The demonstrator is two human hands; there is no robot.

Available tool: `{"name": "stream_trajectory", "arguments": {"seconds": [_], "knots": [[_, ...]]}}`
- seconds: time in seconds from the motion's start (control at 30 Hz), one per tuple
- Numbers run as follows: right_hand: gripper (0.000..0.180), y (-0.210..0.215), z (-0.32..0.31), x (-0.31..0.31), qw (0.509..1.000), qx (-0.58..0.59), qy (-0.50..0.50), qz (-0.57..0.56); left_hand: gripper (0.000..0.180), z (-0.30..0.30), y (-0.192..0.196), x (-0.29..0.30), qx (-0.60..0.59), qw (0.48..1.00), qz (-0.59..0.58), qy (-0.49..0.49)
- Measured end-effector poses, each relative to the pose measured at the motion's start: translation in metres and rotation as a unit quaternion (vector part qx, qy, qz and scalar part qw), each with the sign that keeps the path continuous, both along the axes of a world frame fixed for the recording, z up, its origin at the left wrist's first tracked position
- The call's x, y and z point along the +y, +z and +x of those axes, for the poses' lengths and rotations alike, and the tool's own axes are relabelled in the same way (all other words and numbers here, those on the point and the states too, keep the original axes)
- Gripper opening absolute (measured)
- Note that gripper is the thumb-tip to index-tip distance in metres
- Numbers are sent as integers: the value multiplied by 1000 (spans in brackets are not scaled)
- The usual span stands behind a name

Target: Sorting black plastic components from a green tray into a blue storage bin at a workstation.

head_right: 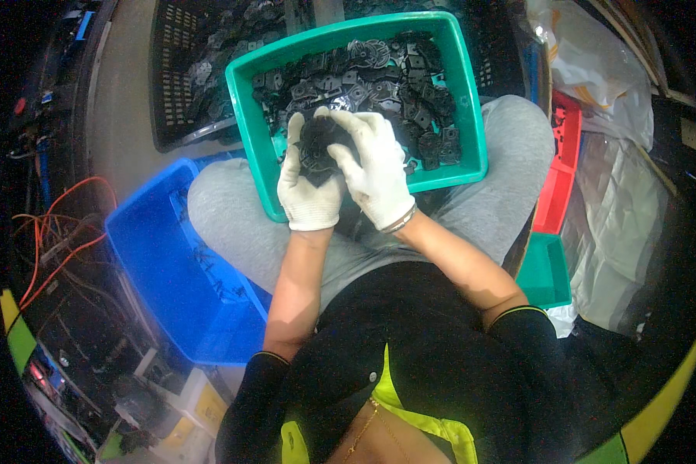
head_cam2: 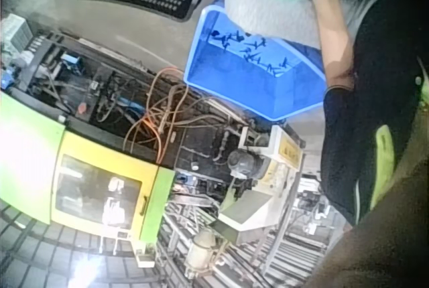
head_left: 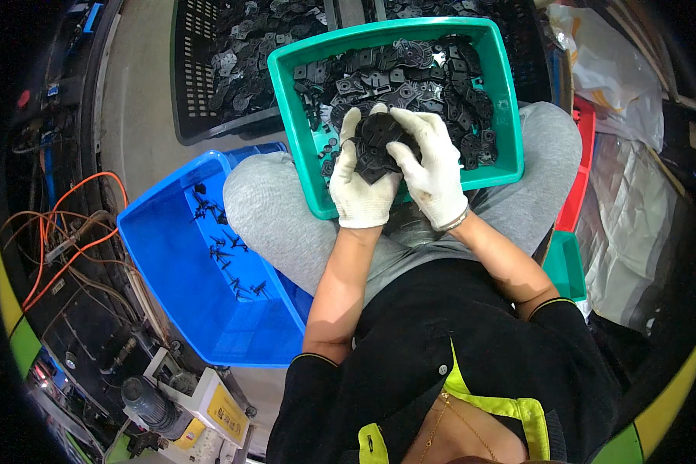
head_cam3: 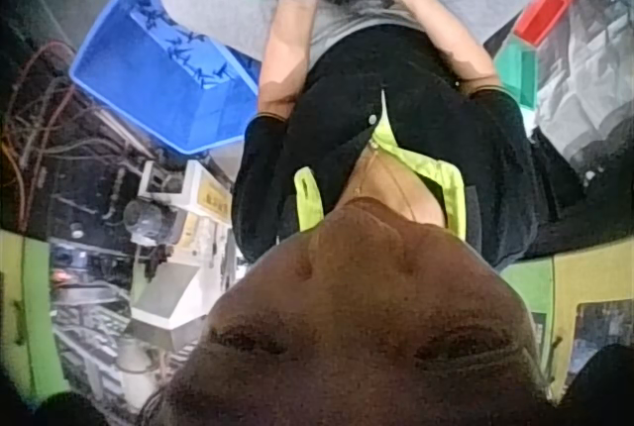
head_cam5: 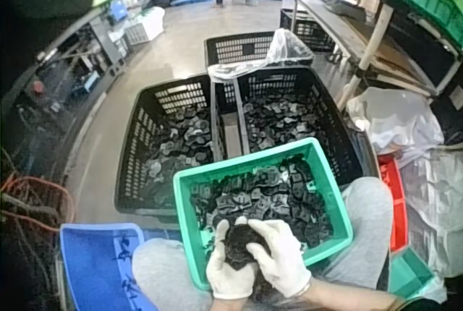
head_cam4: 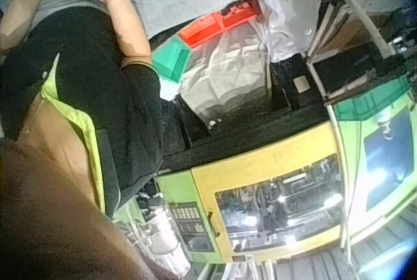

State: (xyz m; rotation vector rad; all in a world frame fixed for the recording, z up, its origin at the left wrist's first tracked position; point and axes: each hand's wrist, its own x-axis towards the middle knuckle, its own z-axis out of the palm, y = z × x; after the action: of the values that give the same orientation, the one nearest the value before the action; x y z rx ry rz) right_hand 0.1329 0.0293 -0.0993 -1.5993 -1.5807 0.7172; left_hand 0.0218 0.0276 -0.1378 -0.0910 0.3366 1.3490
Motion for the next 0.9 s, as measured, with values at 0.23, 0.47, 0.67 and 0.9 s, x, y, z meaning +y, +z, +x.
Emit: {"name": "stream_trajectory", "arguments": {"seconds": [0.23,0.47,0.67,0.9], "knots": [[45,-6,1,0,997,-51,55,9,54,1,3,1,11,999,30,-3],[69,-6,-3,-3,980,-162,73,90,49,1,2,1,21,999,22,-20],[78,-12,-3,-2,979,-169,83,80,51,3,1,2,34,999,35,-10],[70,-11,-2,-1,966,-230,65,100,49,4,-2,2,37,998,50,-7]]}}
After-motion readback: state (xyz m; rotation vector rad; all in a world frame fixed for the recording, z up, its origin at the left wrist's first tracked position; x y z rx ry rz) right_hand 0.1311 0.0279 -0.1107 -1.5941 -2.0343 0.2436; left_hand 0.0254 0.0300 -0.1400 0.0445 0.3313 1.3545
